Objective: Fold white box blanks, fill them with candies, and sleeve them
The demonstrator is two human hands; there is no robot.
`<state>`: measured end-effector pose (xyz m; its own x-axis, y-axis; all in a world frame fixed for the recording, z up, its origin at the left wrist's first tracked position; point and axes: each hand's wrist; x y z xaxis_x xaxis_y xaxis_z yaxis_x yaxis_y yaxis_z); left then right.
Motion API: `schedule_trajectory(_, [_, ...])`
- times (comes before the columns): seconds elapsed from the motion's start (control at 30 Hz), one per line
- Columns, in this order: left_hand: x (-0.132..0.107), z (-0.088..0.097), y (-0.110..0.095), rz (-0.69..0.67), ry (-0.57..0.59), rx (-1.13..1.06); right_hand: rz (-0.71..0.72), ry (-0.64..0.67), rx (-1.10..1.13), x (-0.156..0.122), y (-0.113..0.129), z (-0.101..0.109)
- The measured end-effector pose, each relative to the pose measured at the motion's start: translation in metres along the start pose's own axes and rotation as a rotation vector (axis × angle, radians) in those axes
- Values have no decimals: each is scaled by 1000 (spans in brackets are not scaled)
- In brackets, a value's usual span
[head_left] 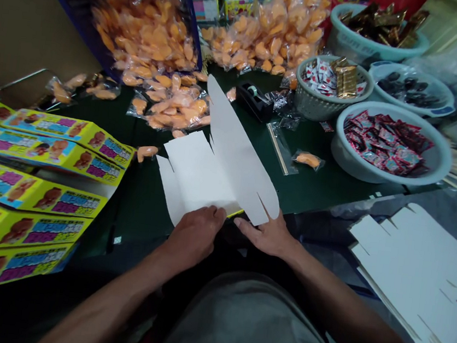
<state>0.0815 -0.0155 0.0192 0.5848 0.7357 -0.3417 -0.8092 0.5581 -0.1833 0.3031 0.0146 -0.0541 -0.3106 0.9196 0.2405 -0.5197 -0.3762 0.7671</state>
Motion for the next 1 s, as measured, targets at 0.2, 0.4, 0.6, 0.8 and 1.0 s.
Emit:
schedule_trajectory(0.2, [6,-1,4,4,-39,-24,2,-35,-10,0,4,0])
schedule_trajectory(0.4, [11,1,2,-49,-55,-29,-36,-16,21,-1,8,-3])
schedule_trajectory(0.6, [14,-3,-1,15,-81,2,-117,-70,108,-5,6,-14])
schedule_trajectory(0.8, [15,-3,5,-23,-54,-43,-137,-88,118,-7,8,-15])
schedule_trajectory(1.0, [7,1,-2,-63,-46,-54,-11,107,167,1,-3,26])
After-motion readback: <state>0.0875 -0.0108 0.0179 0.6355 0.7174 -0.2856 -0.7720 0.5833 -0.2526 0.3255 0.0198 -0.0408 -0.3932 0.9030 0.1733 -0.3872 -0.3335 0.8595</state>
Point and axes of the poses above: each hand's wrist, its own x-axis towards the middle knuckle, its own z-axis out of the back of the hand, y = z × x, and after that the axes turned 9 degrees about -z, right-handed
